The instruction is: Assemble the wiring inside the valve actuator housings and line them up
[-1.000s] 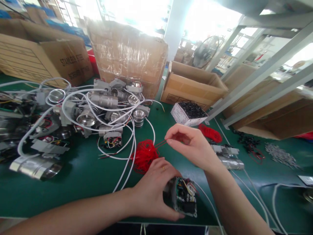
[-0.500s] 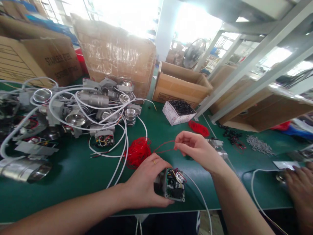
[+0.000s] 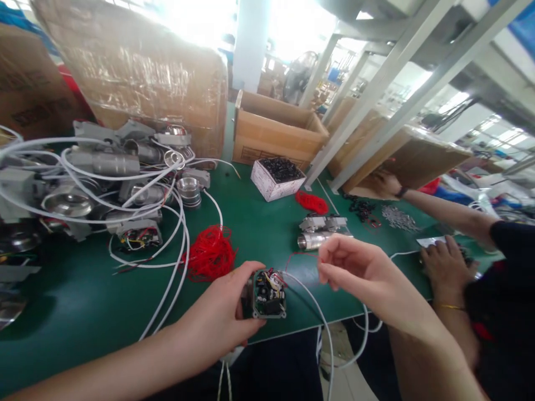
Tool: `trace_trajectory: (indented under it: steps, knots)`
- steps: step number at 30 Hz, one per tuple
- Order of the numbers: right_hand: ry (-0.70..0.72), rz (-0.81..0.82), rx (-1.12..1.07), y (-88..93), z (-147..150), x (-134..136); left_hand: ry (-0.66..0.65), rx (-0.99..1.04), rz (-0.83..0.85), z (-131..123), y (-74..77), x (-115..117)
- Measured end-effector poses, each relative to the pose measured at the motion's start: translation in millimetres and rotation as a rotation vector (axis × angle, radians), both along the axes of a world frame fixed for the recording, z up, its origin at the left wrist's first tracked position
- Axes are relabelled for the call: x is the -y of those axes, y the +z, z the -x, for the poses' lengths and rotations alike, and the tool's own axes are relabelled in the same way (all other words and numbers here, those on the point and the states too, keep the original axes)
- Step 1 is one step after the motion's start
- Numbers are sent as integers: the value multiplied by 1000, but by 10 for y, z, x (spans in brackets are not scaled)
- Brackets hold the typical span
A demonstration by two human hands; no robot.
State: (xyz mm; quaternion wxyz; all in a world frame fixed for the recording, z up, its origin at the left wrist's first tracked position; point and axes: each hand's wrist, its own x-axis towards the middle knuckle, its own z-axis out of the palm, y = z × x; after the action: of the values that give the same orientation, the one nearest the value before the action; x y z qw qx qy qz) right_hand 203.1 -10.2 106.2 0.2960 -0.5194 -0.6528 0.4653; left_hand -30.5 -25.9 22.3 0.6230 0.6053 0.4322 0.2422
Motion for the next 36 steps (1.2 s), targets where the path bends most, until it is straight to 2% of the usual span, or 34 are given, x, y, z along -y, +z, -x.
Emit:
trace_trajectory:
  steps: [3,8,15,19,24,31,36]
  knots:
    - [5,-23,-11,60,41,143,38,95,237,-46,-21,34]
    - [50,7,-14,63,123,299,62,219,334,-76,-54,57]
    - [156,67,-3,6,267,365,31,214,272,-44,-33,73]
    - [192,116,-34,-155,340,224,50,285,314,-19,12,63]
    - [204,121,8,-301,360,35,75,226,312,-1,10,45]
    - [238,70,69,-302,406,-79,98,218,299,-30,9,46]
    - [251,107,74,-260,414,-115,117,237,313,-32,22,46]
